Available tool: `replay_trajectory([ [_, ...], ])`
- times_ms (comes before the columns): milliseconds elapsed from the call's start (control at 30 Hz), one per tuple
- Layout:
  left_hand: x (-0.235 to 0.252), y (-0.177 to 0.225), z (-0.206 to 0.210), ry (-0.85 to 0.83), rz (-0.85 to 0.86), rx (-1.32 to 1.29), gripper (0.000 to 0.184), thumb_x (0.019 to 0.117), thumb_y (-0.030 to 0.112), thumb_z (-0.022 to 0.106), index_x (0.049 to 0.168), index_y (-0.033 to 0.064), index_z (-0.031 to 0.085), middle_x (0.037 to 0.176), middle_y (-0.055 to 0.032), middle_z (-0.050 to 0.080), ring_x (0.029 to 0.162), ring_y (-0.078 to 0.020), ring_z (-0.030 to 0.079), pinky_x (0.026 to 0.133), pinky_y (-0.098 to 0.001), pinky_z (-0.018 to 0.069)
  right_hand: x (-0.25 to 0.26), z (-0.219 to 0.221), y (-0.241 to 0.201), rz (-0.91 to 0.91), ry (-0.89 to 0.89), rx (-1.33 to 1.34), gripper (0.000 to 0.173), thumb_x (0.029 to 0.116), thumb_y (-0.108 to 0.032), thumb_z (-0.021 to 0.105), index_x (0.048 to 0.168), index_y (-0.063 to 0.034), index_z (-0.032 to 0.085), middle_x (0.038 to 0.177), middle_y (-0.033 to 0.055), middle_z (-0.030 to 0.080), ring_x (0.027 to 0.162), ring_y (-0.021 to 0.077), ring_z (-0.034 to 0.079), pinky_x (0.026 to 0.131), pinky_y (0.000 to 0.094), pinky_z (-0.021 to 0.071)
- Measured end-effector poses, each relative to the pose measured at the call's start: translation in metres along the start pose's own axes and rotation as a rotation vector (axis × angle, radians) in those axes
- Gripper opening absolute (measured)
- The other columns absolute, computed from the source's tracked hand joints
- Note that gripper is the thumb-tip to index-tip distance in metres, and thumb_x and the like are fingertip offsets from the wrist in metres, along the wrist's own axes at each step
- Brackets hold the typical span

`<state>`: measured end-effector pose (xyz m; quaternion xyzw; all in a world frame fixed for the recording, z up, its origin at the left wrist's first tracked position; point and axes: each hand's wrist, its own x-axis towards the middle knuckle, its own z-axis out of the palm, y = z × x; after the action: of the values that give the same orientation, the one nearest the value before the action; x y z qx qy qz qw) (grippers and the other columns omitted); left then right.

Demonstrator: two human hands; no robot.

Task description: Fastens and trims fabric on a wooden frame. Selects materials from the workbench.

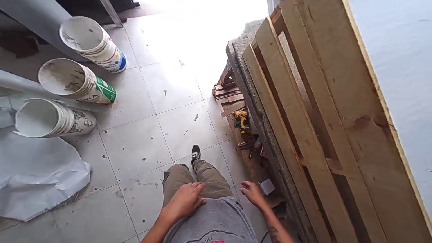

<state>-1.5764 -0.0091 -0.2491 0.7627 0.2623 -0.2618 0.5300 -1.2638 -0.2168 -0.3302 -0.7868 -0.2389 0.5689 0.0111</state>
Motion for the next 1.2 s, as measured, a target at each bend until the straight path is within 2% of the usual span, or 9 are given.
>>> replay_trajectory([
  [133,0.07,-0.045,-0.073,-0.055,-0.014,-0.058,0.054,0.1046,0.043,0.055,0.147,0.0097,0.053,0.143,-0.0153,0.059,0.131,-0.0348,0.058,0.109,-0.0561,0.0461,0.038,-0.048,-0.069,0.097,0.15,0.23,0.035,0.0997,-0.018,0.066,0.131,-0.0037,0.065,0.109,0.0105,0.076,0.09,0.0204,0.076,0.082,0.0415,0.0643],
  [333,0.235,-0.138,-0.112,-0.194,-0.013,-0.128,0.05,0.1044,0.041,0.056,0.141,0.0068,0.057,0.135,-0.018,0.063,0.124,-0.0375,0.062,0.103,-0.0589,0.0491,0.159,-0.076,-0.109,0.153,0.163,0.045,0.037,0.0988,-0.021,0.066,0.133,-0.0066,0.065,0.117,0.0082,0.074,0.101,0.0171,0.074,0.091,0.0415,0.0613],
  [567,0.407,-0.227,-0.057,-0.304,-0.147,-0.295,0.047,0.1042,0.039,0.055,0.139,0.0079,0.059,0.132,-0.0187,0.065,0.121,-0.0396,0.063,0.1,-0.0626,0.0504,0.395,-0.126,-0.119,0.17,0.397,-0.143,0.054,0.0971,-0.023,0.066,0.146,-0.0039,0.053,0.136,0.0147,0.064,0.119,0.0215,0.066,0.102,0.0416,0.055],
  [767,0.486,-0.264,0.019,-0.256,-0.139,-0.431,0.042,0.1038,0.033,0.057,0.135,0.0061,0.063,0.128,-0.0175,0.068,0.119,-0.0372,0.065,0.101,-0.0598,0.0503,0.556,-0.205,-0.077,0.287,0.884,-0.308,0.089,0.0917,-0.04,0.072,0.16,-0.0054,0.028,0.159,0.0239,0.038,0.143,0.0422,0.042,0.113,0.0613,0.0383],
  [800,0.491,-0.265,0.026,-0.275,-0.135,-0.398,0.042,0.1031,0.033,0.058,0.135,0.0062,0.063,0.127,-0.0177,0.068,0.119,-0.0376,0.065,0.101,-0.0597,0.0507,0.569,-0.216,-0.068,0.326,0.887,-0.309,0.097,0.0886,-0.043,0.075,0.162,-0.0047,0.024,0.16,0.0257,0.035,0.144,0.045,0.039,0.113,0.0638,0.0361],
  [867,0.5,-0.259,0.027,-0.364,-0.094,-0.251,0.047,0.1016,0.038,0.06,0.137,0.0064,0.061,0.128,-0.0196,0.067,0.12,-0.0405,0.064,0.099,-0.0605,0.0511,0.585,-0.236,-0.058,0.385,0.842,-0.291,0.107,0.0824,-0.042,0.083,0.162,-0.0052,0.023,0.147,0.0296,0.05,0.134,0.0472,0.05,0.108,0.0655,0.0415],
  [967,0.507,-0.25,0.022,-0.388,-0.001,-0.19,0.047,0.1014,0.038,0.06,0.136,0.0062,0.063,0.128,-0.02,0.067,0.12,-0.0412,0.064,0.099,-0.0602,0.0506,0.595,-0.244,-0.048,0.348,0.752,-0.252,0.098,0.0827,-0.035,0.084,0.159,-0.0055,0.03,0.137,0.0246,0.06,0.126,0.0382,0.06,0.108,0.0566,0.0473],
  [1067,0.518,-0.256,0.014,-0.366,-0.003,-0.247,0.047,0.102,0.036,0.059,0.137,0.0056,0.062,0.129,-0.0209,0.067,0.119,-0.0415,0.065,0.098,-0.0612,0.0516,0.583,-0.236,-0.055,0.357,0.886,-0.195,0.08,0.0839,-0.029,0.079,0.153,-0.0096,0.044,0.132,0.02,0.065,0.121,0.0355,0.063,0.103,0.0579,0.0488],
  [1200,0.534,-0.27,-0.004,-0.325,-0.076,-0.2,0.049,0.1014,0.038,0.06,0.138,0.0062,0.062,0.131,-0.0201,0.066,0.122,-0.0399,0.064,0.1,-0.0598,0.0511,0.554,-0.23,-0.052,0.519,1.091,0.05,0.084,0.092,-0.034,0.076,0.161,-0.0122,0.033,0.137,0.0276,0.06,0.127,0.0435,0.058,0.105,0.0612,0.0447],
])
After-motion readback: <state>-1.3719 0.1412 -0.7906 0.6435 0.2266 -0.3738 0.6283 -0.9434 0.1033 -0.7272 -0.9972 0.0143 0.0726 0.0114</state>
